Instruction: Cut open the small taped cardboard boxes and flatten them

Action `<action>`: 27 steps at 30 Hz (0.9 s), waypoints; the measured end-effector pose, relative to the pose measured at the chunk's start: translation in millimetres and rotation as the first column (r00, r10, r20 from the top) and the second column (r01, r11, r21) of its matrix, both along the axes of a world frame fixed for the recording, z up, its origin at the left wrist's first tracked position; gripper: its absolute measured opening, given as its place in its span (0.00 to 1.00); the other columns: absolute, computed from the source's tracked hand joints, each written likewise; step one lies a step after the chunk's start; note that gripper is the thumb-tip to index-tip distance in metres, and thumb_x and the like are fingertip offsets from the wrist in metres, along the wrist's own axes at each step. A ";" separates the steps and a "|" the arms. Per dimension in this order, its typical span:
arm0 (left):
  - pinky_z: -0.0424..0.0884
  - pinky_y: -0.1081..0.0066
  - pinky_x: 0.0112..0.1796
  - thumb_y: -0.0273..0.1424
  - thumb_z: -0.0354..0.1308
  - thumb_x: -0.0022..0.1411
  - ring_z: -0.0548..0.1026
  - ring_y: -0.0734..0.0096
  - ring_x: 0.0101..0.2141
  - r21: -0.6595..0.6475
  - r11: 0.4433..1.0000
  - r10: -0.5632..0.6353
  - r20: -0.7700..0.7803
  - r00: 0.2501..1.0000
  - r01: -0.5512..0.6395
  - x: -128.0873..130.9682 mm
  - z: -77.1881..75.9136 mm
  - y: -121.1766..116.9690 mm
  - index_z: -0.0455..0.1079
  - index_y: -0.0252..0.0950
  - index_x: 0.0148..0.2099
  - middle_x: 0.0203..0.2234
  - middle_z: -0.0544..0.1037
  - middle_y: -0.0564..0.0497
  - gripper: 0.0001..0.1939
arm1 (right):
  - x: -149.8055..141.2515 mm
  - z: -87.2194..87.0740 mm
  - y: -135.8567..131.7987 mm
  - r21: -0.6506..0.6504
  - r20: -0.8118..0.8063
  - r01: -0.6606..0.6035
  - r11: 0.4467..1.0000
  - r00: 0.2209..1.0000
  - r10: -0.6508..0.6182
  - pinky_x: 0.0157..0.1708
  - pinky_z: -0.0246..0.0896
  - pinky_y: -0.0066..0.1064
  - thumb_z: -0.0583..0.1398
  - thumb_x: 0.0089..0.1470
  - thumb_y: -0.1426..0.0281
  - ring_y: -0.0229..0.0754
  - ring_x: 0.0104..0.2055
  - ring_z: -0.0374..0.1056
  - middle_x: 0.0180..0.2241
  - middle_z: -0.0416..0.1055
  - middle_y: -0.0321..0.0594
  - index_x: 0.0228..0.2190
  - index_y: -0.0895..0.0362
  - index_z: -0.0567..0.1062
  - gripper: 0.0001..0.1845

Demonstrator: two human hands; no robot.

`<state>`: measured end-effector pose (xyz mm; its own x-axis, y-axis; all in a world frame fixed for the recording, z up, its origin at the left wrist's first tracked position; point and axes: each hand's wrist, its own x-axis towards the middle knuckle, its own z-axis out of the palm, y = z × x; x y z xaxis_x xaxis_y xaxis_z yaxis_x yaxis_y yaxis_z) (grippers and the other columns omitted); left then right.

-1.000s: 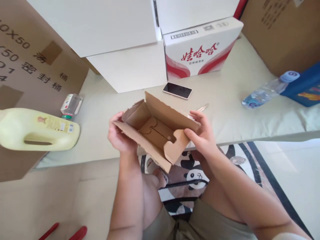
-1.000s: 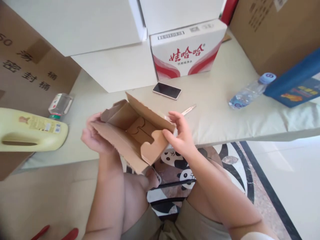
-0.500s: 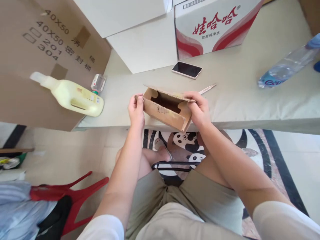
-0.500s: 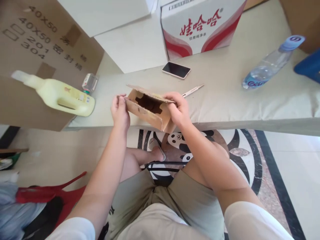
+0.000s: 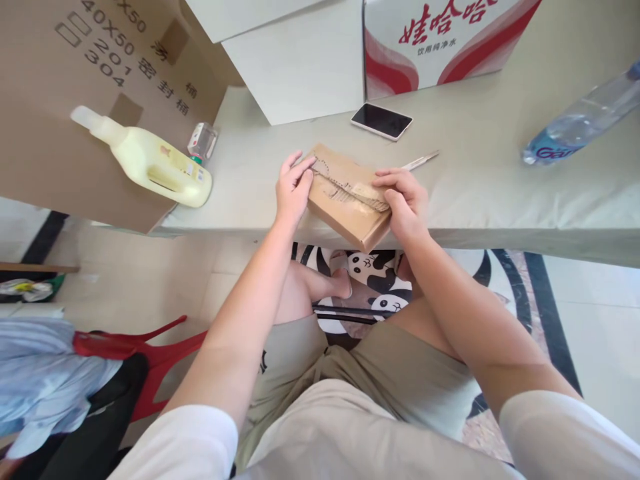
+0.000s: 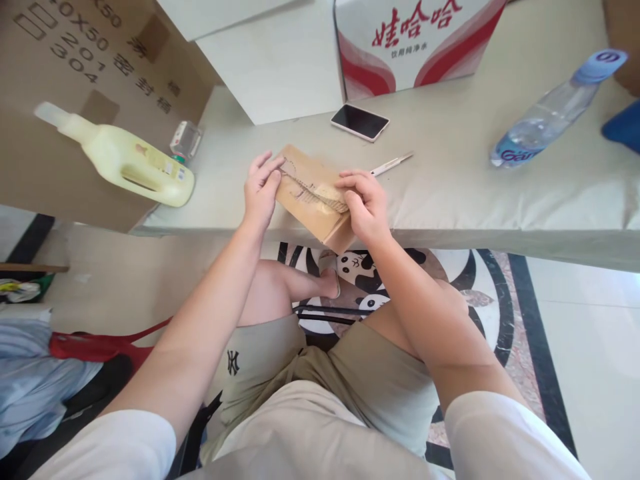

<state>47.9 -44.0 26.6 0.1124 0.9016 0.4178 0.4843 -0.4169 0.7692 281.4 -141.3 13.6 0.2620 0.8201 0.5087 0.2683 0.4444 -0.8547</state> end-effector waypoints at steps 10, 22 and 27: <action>0.58 0.55 0.67 0.53 0.54 0.67 0.65 0.53 0.66 0.039 0.999 -0.006 -0.119 0.993 0.011 -8.0 -7.1 9.4 0.78 0.44 0.53 0.61 0.71 0.44 0.24 | -1.5 -8.3 8.7 0.074 -0.020 0.030 0.997 0.999 -0.029 0.54 0.67 0.47 0.55 0.57 0.70 0.50 0.48 0.75 0.40 0.78 0.42 0.30 0.52 0.78 0.11; 0.60 0.50 0.66 0.42 0.63 0.63 0.65 0.51 0.65 -0.015 1.000 -0.019 -0.014 1.000 0.019 -17.6 -2.4 12.1 0.81 0.43 0.43 0.59 0.73 0.47 0.12 | 2.3 -9.6 0.5 0.037 0.014 -0.029 0.999 0.999 0.028 0.56 0.66 0.48 0.48 0.66 0.58 0.50 0.53 0.72 0.46 0.75 0.43 0.46 0.49 0.73 0.17; 0.73 0.60 0.57 0.38 0.68 0.54 0.73 0.53 0.59 -0.231 0.970 0.153 0.358 0.921 -0.072 -39.2 -1.5 31.0 0.80 0.39 0.37 0.55 0.77 0.46 0.10 | 6.0 -23.1 7.3 -0.168 -0.047 0.015 0.986 0.999 -0.024 0.57 0.66 0.48 0.43 0.67 0.47 0.51 0.57 0.71 0.52 0.75 0.45 0.55 0.49 0.69 0.29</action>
<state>8.7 -13.0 25.1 -0.1211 0.9701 0.2104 0.1820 -0.1867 0.9654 287.4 -134.0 -9.5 0.2996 0.8873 0.3507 0.2319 0.2888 -0.9289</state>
